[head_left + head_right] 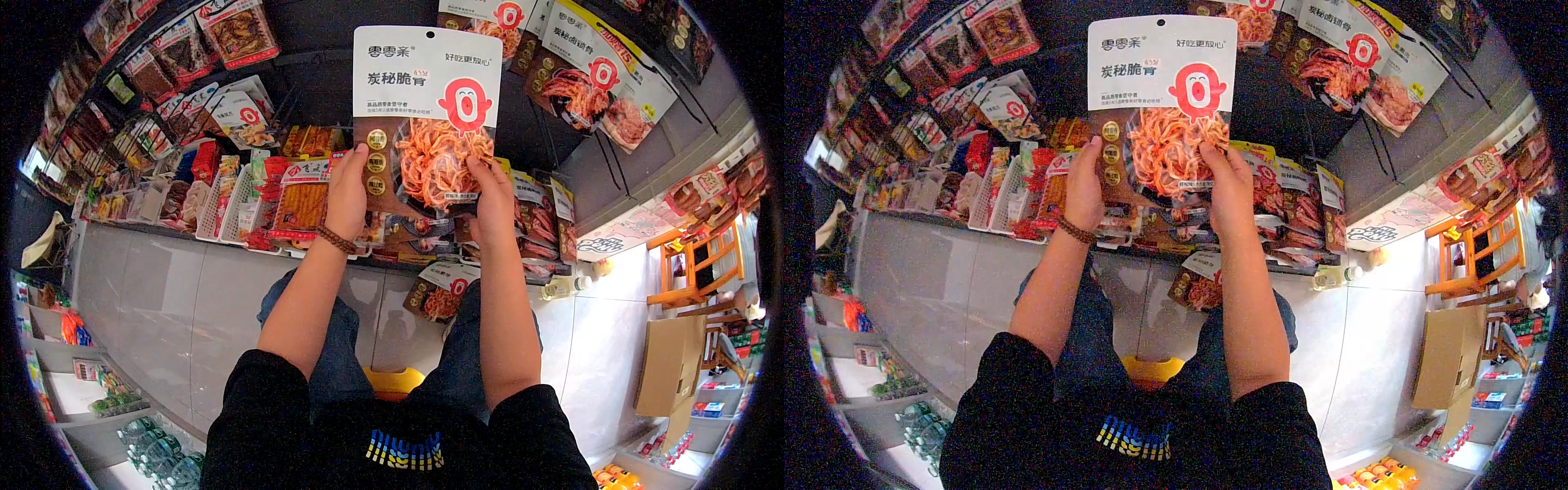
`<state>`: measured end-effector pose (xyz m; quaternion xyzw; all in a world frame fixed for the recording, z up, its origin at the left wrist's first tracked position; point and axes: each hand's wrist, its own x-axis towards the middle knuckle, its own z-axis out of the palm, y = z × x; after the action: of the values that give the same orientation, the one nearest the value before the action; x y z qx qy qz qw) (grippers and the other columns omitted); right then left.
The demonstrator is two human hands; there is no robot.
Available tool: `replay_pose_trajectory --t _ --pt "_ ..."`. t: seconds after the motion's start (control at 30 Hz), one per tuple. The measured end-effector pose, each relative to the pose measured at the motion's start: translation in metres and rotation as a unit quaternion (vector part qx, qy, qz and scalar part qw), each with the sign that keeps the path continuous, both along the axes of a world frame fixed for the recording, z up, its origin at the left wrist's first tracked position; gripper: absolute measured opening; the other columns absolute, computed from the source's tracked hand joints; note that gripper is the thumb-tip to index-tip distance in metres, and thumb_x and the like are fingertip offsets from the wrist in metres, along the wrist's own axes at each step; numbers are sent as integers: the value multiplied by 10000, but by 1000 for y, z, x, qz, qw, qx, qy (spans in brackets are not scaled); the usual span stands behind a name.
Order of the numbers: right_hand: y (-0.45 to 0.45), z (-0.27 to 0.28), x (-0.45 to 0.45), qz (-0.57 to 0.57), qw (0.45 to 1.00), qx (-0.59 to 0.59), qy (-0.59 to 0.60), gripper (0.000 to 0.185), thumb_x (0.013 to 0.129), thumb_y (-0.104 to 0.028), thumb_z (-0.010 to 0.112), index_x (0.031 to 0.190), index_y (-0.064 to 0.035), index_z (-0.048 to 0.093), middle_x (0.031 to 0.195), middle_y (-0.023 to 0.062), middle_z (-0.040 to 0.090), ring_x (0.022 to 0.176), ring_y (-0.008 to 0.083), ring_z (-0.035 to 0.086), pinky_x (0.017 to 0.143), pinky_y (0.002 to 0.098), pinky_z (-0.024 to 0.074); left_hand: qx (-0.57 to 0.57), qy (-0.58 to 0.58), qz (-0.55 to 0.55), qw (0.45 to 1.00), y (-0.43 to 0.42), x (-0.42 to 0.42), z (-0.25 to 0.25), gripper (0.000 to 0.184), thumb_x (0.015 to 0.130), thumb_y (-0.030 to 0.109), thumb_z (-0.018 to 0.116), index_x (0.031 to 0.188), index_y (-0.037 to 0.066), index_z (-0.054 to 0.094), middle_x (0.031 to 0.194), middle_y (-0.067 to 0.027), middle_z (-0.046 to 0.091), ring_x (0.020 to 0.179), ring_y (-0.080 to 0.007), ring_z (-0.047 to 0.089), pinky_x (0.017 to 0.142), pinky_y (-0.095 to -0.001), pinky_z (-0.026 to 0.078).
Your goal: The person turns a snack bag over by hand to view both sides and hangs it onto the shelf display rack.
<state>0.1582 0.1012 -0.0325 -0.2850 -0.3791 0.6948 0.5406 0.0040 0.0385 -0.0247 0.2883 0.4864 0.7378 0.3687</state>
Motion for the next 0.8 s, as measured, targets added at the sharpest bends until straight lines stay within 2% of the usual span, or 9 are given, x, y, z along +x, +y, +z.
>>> replay_pose_trajectory --t 0.07,0.13,0.8 --pt "0 0 0 -2 1000 -1 -2 212 790 -125 531 969 -11 544 894 44 580 780 113 545 702 229 415 3 -13 -6 1000 0 -2 -2 303 849 275 424 901 -5 527 860 -38 550 771 -104 506 696 -229 390" --pt "1 -1 0 -5 1000 8 -11 239 793 -117 503 996 8 509 925 74 570 794 141 562 694 265 447 -4 -21 -46 999 -1 -6 -3 388 826 259 468 1055 -53 482 1059 -91 505 968 -159 465 846 -257 341" --pt "4 -6 0 -7 999 25 -21 237 788 -121 511 987 7 509 920 75 572 794 147 567 687 269 452 -7 -25 -26 999 4 -7 -10 332 833 257 459 1014 -17 507 992 -63 529 905 -147 495 792 -259 377"
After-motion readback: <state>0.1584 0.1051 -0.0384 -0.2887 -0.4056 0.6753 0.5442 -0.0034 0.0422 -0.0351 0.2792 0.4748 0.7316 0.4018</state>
